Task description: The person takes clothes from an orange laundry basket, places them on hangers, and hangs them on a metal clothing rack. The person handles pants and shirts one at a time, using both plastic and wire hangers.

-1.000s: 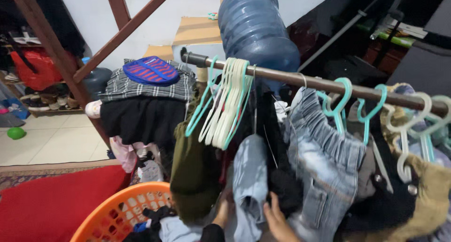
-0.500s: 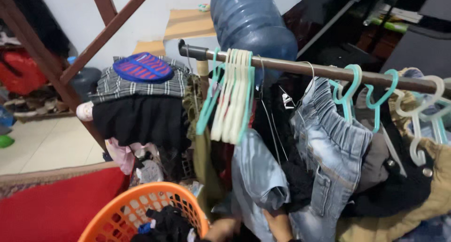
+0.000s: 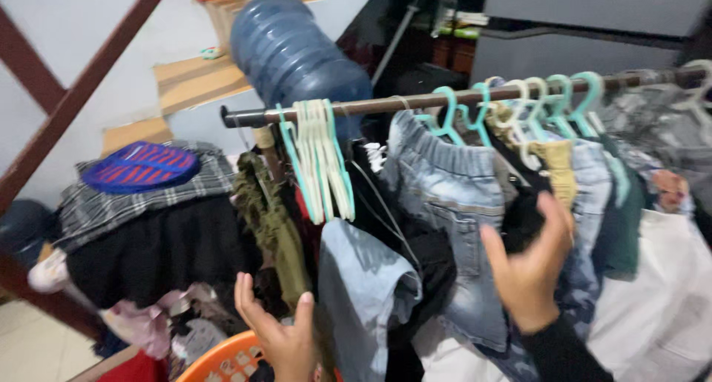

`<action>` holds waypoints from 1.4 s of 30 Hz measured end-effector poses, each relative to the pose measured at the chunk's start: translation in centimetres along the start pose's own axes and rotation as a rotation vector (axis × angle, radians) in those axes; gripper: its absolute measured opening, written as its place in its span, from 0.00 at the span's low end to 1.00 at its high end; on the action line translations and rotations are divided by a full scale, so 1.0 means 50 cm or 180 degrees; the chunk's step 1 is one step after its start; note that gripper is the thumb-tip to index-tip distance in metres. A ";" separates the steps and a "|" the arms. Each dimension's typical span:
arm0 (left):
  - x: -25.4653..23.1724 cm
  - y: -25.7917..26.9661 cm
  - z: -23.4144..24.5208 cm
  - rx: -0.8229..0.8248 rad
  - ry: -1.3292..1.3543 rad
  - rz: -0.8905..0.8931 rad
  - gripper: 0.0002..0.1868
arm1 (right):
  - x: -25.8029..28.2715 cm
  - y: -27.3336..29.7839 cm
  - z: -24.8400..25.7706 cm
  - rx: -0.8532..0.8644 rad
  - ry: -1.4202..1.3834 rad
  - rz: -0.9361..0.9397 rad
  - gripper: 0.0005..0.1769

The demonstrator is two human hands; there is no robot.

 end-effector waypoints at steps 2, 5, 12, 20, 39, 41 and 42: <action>-0.113 -0.002 -0.028 0.0018 -0.0135 -0.0542 0.36 | -0.046 -0.056 -0.044 0.0781 -0.0969 -0.1562 0.51; -0.236 0.025 -0.096 0.0585 0.0041 -0.1067 0.25 | -0.032 -0.083 -0.102 0.1029 -0.1211 -0.0510 0.39; -0.349 -0.029 -0.352 0.1370 -0.0133 -0.0997 0.22 | 0.064 -0.071 -0.166 0.1355 -0.2044 0.0772 0.27; -0.373 -0.084 -0.443 0.0975 -0.1367 -0.1235 0.22 | -0.196 -0.212 0.044 0.1701 -0.0826 -0.0781 0.24; -0.307 -0.203 -0.480 0.1682 -0.2115 -0.0396 0.23 | -0.225 -0.169 -0.222 0.1664 -0.2520 -0.1436 0.39; -0.299 -0.219 -0.464 0.1512 -0.2141 -0.0251 0.19 | -0.273 -0.167 -0.242 0.1222 -0.2745 -0.1998 0.28; -0.295 -0.225 -0.456 0.1429 -0.2151 -0.0178 0.18 | -0.302 -0.168 -0.242 0.0998 -0.2846 -0.2279 0.24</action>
Point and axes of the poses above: each hand's wrist, its own y-axis away from the middle knuckle, its own z-axis out of the back of the hand, x = y × z, the point moved 3 cm from there along -y, towards the middle knuckle, and after that the axes turned 7 degrees about z, right-handed, at the moved point
